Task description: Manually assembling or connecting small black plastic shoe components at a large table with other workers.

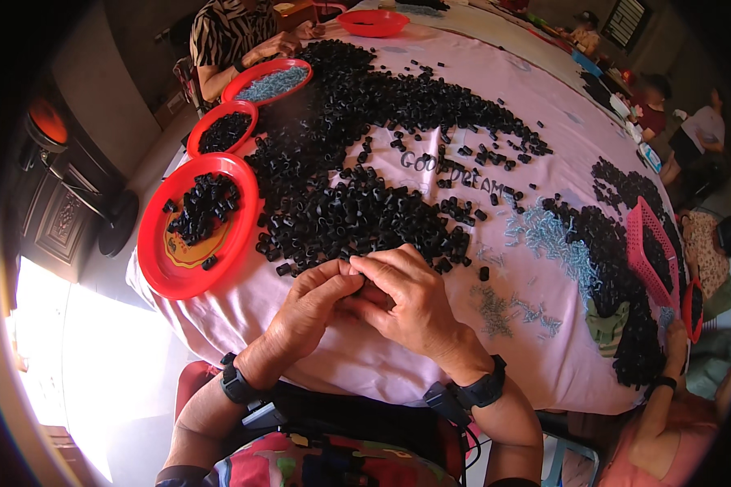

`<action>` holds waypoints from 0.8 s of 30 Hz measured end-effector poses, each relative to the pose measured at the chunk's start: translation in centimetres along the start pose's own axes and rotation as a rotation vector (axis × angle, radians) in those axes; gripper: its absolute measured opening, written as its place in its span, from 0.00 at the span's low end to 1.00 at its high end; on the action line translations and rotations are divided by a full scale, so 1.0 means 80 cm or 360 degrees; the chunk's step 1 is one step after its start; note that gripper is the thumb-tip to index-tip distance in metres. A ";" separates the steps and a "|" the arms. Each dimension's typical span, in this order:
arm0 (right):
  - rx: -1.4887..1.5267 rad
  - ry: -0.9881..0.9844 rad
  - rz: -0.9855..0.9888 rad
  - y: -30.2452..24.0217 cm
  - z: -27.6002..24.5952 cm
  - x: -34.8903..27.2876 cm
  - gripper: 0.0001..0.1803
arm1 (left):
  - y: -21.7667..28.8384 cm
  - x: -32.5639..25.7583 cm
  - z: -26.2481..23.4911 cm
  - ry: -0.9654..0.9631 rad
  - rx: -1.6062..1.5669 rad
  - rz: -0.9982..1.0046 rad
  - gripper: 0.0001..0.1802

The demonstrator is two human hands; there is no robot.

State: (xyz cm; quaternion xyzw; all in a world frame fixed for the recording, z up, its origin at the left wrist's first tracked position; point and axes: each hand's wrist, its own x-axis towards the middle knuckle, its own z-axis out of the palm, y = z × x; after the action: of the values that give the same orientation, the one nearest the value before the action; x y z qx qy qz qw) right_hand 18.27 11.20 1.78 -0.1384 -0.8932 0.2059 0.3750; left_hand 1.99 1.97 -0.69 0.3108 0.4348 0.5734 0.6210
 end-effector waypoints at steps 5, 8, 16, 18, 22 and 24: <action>-0.0005 -0.0011 -0.0020 0.003 0.000 -0.001 0.30 | 0.005 -0.003 0.002 -0.0014 0.0020 -0.0053 0.13; -0.0020 0.0018 -0.0032 0.003 -0.002 -0.002 0.29 | 0.008 -0.004 0.005 -0.0016 -0.0057 -0.0038 0.15; -0.0086 -0.0043 -0.0034 0.003 -0.006 -0.002 0.28 | 0.010 -0.011 -0.007 -0.0136 0.0117 -0.0178 0.18; -0.0099 -0.0053 -0.0046 0.003 -0.006 -0.002 0.27 | 0.008 -0.011 -0.005 -0.0119 0.0112 -0.0148 0.18; -0.0139 -0.0061 -0.0083 0.005 -0.005 -0.003 0.27 | 0.006 -0.011 -0.002 -0.0066 0.0141 -0.0113 0.18; -0.0159 -0.0080 -0.0089 0.005 -0.004 -0.005 0.26 | 0.005 -0.011 -0.001 -0.0051 0.0146 -0.0106 0.18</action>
State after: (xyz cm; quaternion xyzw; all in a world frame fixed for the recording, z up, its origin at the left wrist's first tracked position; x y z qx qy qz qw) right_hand 18.83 11.45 1.58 -0.1269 -0.9151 0.1539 0.3505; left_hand 1.78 1.19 -0.19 0.3334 0.4606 0.5268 0.6318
